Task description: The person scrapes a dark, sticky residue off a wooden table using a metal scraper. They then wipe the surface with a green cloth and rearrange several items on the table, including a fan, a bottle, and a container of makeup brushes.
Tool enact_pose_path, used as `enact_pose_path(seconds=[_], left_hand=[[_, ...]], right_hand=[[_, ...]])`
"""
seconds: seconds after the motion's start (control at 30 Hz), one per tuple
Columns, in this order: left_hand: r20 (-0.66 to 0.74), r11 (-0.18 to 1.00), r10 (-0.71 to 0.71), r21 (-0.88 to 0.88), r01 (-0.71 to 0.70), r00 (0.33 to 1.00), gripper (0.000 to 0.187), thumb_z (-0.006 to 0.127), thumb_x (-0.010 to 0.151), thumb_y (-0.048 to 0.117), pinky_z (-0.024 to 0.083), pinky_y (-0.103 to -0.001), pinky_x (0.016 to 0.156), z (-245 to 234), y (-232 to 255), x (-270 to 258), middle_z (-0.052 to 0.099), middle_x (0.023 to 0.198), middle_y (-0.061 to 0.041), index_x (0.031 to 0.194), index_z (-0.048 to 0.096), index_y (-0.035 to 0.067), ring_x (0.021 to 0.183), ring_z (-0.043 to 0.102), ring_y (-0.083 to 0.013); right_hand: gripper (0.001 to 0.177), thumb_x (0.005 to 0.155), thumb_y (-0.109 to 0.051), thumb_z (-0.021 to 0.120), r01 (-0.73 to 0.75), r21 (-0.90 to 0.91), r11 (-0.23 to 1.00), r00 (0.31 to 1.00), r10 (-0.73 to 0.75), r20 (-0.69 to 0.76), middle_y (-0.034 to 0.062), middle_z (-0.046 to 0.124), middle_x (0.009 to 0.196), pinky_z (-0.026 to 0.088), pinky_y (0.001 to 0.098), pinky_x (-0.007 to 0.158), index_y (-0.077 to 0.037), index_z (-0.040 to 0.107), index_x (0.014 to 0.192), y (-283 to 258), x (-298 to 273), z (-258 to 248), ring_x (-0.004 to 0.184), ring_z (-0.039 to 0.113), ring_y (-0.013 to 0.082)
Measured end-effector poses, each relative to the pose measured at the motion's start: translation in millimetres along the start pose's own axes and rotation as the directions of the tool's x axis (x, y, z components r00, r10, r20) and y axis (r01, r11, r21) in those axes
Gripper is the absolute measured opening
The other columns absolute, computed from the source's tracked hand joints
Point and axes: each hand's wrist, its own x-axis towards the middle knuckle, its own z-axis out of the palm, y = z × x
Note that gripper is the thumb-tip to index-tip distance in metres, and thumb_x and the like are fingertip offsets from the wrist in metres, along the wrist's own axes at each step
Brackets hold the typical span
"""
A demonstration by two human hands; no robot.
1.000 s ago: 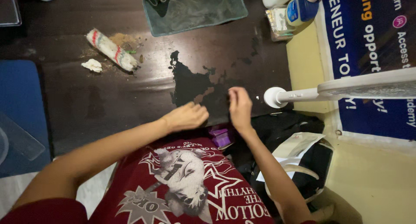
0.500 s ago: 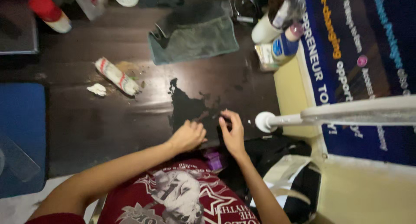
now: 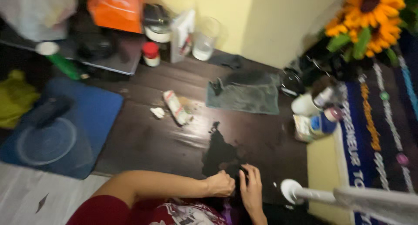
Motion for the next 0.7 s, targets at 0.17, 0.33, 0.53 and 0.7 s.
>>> enact_pose_path(seconds=[0.17, 0.33, 0.53, 0.7], left_hand=[[-0.090, 0.997, 0.003, -0.070, -0.009, 0.996, 0.021, 0.059, 0.091, 0.025, 0.052, -0.045, 0.051, -30.8, -11.3, -3.9, 0.063, 0.073, -0.012, 0.081, 0.063, 0.007, 0.063, 0.068, -0.0308], [-0.057, 0.998, 0.018, -0.057, -0.021, 0.998, 0.018, 0.060, 0.087, 0.024, 0.054, -0.044, 0.045, -31.0, -16.2, 5.7, 0.063, 0.074, -0.013, 0.083, 0.062, 0.007, 0.063, 0.071, -0.0324], [-0.090, 0.990, 0.079, -0.107, -0.089, 0.993, 0.021, 0.059, 0.089, 0.023, 0.053, -0.046, 0.044, -3.0, -12.9, 7.2, 0.063, 0.072, -0.015, 0.082, 0.062, 0.004, 0.059, 0.070, -0.0331], [-0.107, 0.990, 0.059, -0.120, -0.072, 0.992, 0.023, 0.059, 0.089, 0.024, 0.052, -0.047, 0.042, 8.5, -6.6, 11.6, 0.064, 0.072, -0.017, 0.081, 0.063, 0.003, 0.055, 0.069, -0.0336]], right_hand=[[0.022, 0.094, -0.014, 0.064, -0.042, 0.000, 0.999, 0.999, 0.042, -0.025, 0.0144, 0.065, 0.119, 0.058, 0.0376, 0.083, -0.004, 0.068, 0.114, 24.7, -10.2, -0.2, 0.107, 0.068, 0.0291], [0.021, 0.095, -0.015, 0.065, -0.016, -0.039, 0.999, 0.995, 0.012, -0.095, 0.0142, 0.066, 0.118, 0.058, 0.0365, 0.083, -0.005, 0.070, 0.113, 52.4, -19.1, 2.2, 0.107, 0.068, 0.0281], [0.019, 0.096, -0.015, 0.066, 0.015, -0.109, 0.994, 0.989, -0.031, -0.145, 0.0135, 0.066, 0.116, 0.056, 0.0377, 0.085, -0.006, 0.071, 0.112, 60.1, -28.5, 6.1, 0.107, 0.067, 0.0278], [0.019, 0.095, -0.014, 0.066, -0.047, -0.116, 0.992, 0.987, 0.029, -0.156, 0.0145, 0.065, 0.117, 0.057, 0.0381, 0.084, -0.006, 0.072, 0.112, 61.9, -34.9, 8.0, 0.106, 0.068, 0.0285]])
